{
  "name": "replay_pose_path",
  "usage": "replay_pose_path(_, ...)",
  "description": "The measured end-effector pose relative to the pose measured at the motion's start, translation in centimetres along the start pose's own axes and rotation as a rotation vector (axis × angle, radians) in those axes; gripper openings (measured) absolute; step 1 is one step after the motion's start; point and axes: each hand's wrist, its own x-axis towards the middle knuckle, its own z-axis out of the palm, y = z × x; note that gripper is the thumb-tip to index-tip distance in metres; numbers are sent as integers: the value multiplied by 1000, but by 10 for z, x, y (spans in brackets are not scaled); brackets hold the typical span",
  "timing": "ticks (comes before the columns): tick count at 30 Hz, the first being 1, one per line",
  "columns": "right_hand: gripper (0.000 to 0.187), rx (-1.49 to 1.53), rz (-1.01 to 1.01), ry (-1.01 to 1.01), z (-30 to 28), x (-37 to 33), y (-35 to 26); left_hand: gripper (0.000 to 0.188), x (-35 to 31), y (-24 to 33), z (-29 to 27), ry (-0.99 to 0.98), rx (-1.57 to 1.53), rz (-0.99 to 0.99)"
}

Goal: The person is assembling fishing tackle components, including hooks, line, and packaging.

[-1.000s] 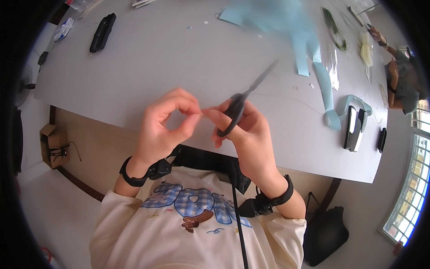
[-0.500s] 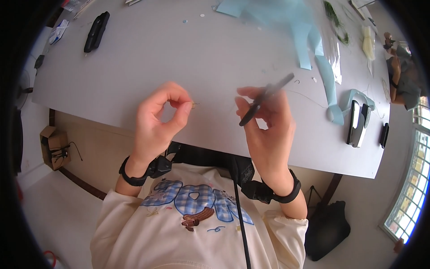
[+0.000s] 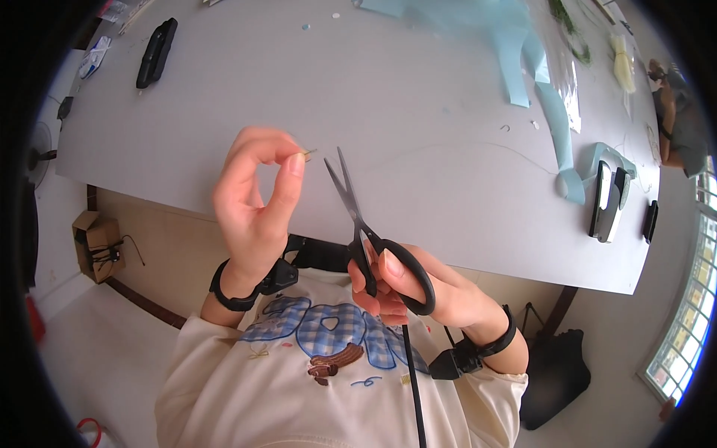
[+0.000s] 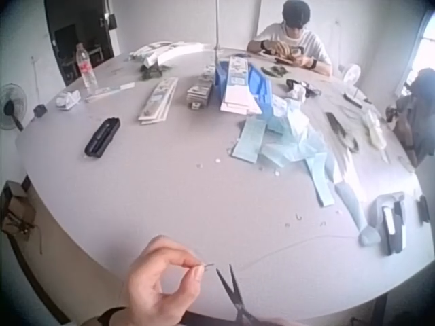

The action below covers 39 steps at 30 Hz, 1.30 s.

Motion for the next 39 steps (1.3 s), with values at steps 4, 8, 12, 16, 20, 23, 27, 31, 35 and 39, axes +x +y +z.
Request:
replay_pose_path(4,54,16,13,7,3,3,-3,7,-3,3,0,-4,40,13)
replay_pose_path(8,54,8,-10,20,4,8,-7,8,-5,4,2,-11,99,27)
replay_pose_path(12,52,-7,9,71,7,12,-9,9,-5,3,2,-24,62,11)
replay_pose_path(16,50,-29,17,104,5,14,-7,8,-5,1,3,-28,16,-19)
replay_pose_path(20,49,8,29,122,4,13,-8,3,-4,-3,0,-78,-16,-31)
replay_pose_path(23,47,-5,16,116,4,12,-8,2,-4,-5,-2,-106,-83,-86)
replay_pose_path(27,46,-25,-1,119,4,13,-11,4,-3,-5,-3,-127,-109,-119)
replay_pose_path(31,47,-80,-29,143,3,14,-11,4,-3,-6,-4,-128,-108,-125)
replay_pose_path(35,47,-132,-18,157,2,14,-11,3,-2,-6,-4,-131,-98,-122)
replay_pose_path(39,46,-100,-29,192,1,15,-9,3,-2,-8,-3,-134,-107,-147)
